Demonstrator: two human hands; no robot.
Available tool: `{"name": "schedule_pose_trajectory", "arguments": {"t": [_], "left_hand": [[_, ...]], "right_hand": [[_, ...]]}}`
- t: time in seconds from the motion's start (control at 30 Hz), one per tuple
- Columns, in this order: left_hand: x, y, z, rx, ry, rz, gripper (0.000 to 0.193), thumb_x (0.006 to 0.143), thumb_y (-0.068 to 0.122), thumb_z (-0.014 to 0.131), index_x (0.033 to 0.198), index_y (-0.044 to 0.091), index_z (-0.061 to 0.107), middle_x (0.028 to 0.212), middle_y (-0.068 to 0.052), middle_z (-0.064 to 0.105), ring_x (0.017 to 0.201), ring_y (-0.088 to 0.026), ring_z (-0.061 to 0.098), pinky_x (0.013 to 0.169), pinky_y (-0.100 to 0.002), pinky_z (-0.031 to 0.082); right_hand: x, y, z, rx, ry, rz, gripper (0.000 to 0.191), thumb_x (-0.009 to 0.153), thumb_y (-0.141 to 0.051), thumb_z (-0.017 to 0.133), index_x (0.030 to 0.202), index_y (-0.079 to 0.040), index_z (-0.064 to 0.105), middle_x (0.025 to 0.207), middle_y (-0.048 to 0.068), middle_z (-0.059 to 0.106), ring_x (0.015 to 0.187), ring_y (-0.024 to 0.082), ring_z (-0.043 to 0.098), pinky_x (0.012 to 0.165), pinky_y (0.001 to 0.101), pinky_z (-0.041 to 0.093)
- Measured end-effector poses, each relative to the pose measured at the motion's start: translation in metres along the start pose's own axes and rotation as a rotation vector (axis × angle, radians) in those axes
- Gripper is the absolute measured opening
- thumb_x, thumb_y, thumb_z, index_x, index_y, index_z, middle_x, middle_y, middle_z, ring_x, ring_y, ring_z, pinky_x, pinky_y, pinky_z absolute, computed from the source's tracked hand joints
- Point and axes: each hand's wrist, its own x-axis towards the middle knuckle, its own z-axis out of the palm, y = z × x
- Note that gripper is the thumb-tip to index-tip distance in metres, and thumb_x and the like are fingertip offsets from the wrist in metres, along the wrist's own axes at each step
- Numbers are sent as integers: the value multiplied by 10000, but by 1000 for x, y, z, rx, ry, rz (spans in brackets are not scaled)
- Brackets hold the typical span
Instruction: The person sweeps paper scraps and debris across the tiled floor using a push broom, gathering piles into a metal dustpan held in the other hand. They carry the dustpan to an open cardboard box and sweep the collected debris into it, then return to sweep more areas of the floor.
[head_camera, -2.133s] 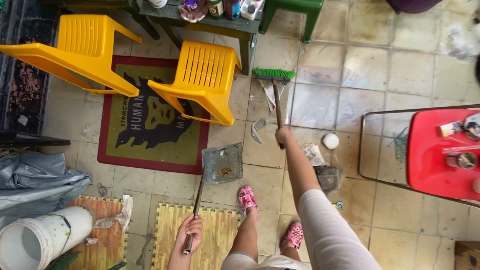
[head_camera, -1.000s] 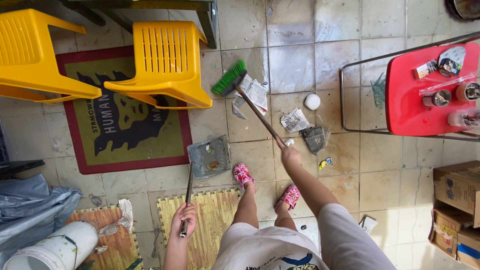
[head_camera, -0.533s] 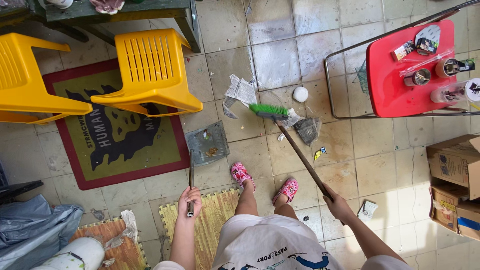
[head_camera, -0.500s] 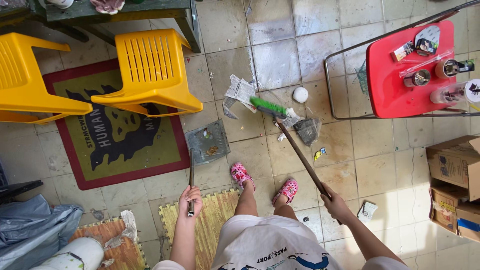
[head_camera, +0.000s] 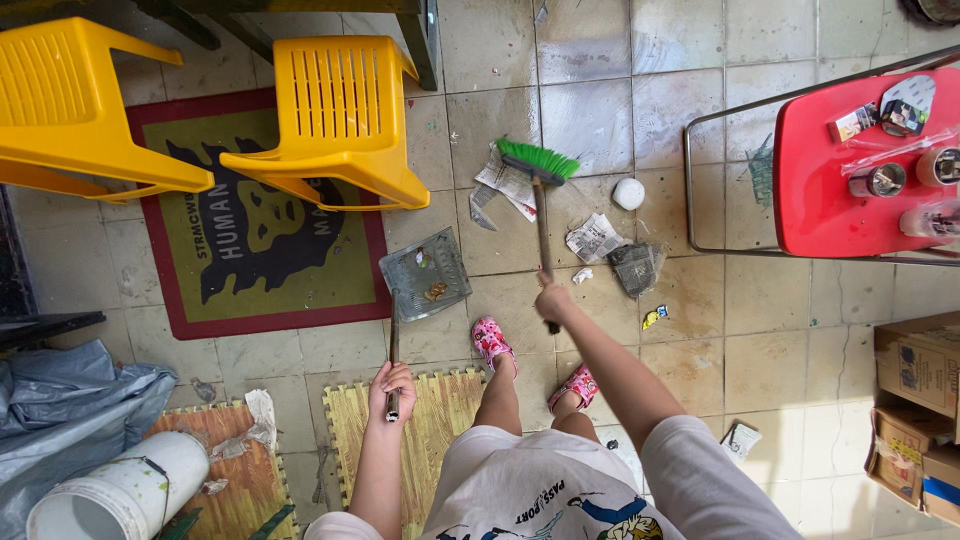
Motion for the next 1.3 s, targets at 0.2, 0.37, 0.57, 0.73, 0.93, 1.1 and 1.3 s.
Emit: {"name": "schedule_pose_trajectory", "arguments": {"t": [0.2, 0.37, 0.57, 0.73, 0.93, 1.1, 1.3], "left_hand": [[-33, 19, -19, -65, -1, 65, 198, 1024, 68, 497, 837, 14, 464, 606, 17, 414, 482, -87, 443, 444, -229, 471], [-38, 28, -25, -148, 21, 71, 250, 1009, 75, 498, 766, 67, 439, 605, 3, 421, 485, -96, 459, 459, -238, 486], [-20, 8, -11, -245, 8, -20, 243, 1007, 81, 505, 769, 69, 454, 601, 4, 437, 487, -104, 474, 464, -248, 493], [45, -41, 26, -252, -109, 38, 266, 1008, 95, 497, 749, 80, 439, 636, -8, 465, 533, -116, 508, 503, -237, 542], [110, -103, 77, -227, -92, 152, 288, 948, 132, 508, 676, 76, 435, 585, -17, 463, 493, -128, 505, 480, -244, 540], [128, -131, 92, -231, -202, 281, 269, 922, 78, 479, 658, 71, 428, 576, -32, 450, 469, -140, 495, 447, -251, 523], [114, -106, 83, -434, -190, 236, 206, 823, -11, 481, 647, 84, 436, 571, -28, 453, 472, -152, 478, 417, -261, 526]], "right_hand": [[-78, 14, 101, 242, -238, -25, 399, 1032, -133, 446, 1419, -185, 525, 950, 244, 709, 812, 382, 761, 741, 477, 615], [-90, 77, 107, 623, 37, -464, 560, 987, -63, 588, 1523, -176, 474, 1021, 198, 704, 815, 263, 672, 704, 429, 549], [-104, 134, 27, 924, -216, 263, 698, 1001, -238, 607, 1603, -246, 255, 640, 47, 485, 488, 153, 417, 407, 317, 350], [-68, 122, -41, 874, -54, 150, 346, 1055, -243, 577, 1278, 21, 567, 672, 39, 527, 511, 150, 496, 421, 317, 432], [21, 44, -112, -13, 282, 45, 324, 914, -85, 592, 1215, 32, 576, 1059, 296, 702, 970, 402, 706, 786, 467, 583], [15, -10, -72, -206, 113, 31, 583, 911, -100, 599, 1394, 51, 309, 1098, 288, 697, 956, 383, 715, 768, 447, 581], [-32, 17, 17, -247, -7, -33, 955, 907, -119, 609, 1608, 74, -11, 1145, 278, 692, 939, 361, 726, 746, 423, 578]]}}
